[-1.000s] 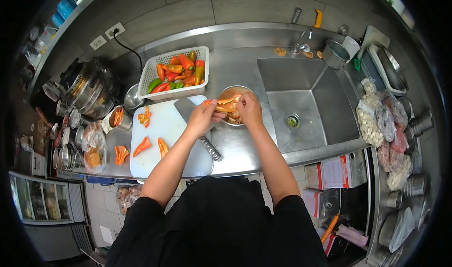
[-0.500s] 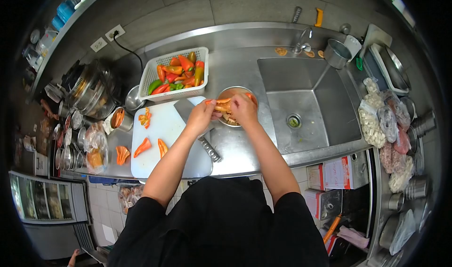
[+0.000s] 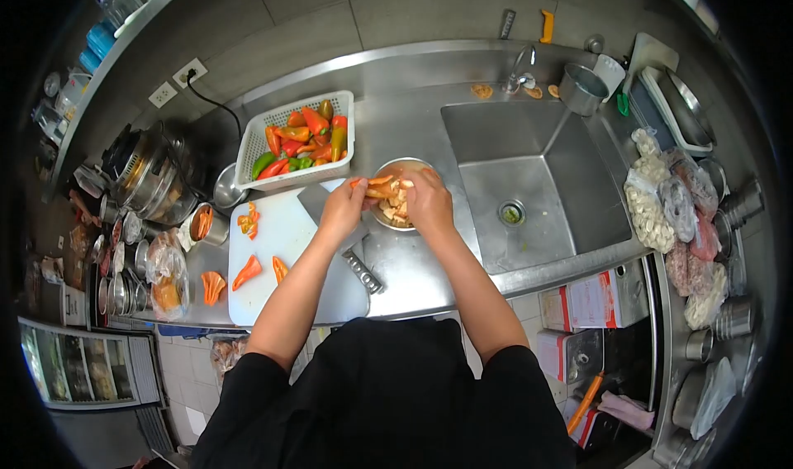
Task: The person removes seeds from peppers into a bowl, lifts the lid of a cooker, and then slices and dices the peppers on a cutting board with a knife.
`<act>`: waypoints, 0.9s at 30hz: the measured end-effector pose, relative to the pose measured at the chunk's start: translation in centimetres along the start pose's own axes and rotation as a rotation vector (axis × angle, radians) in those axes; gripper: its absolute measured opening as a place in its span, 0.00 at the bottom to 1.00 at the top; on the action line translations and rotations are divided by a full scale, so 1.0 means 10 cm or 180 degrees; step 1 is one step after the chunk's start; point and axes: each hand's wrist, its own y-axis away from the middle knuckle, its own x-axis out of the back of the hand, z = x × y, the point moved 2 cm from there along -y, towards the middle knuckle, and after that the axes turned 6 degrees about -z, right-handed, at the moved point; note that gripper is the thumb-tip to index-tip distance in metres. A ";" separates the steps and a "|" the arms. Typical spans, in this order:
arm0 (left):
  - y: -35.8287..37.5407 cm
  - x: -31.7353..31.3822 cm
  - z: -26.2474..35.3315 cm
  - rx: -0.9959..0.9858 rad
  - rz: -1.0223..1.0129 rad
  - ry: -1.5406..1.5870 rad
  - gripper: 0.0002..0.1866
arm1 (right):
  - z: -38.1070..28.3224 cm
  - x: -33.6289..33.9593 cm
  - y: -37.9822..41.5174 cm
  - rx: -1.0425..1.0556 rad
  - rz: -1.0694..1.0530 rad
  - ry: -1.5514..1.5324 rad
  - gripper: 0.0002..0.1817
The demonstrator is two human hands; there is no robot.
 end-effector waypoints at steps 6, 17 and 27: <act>0.03 -0.12 0.16 0.0158 0.0002 0.0563 0.22 | 0.24 -0.32 0.00 -0.0189 -0.0775 0.0218 0.20; 0.05 -0.05 0.07 -0.0026 0.0281 0.0383 0.23 | 0.10 -0.21 0.03 0.0352 0.0031 0.0523 0.22; 0.64 0.54 -0.39 -0.0094 0.0543 0.1455 0.21 | -0.14 -0.71 0.06 -0.0248 -0.0635 0.0099 0.26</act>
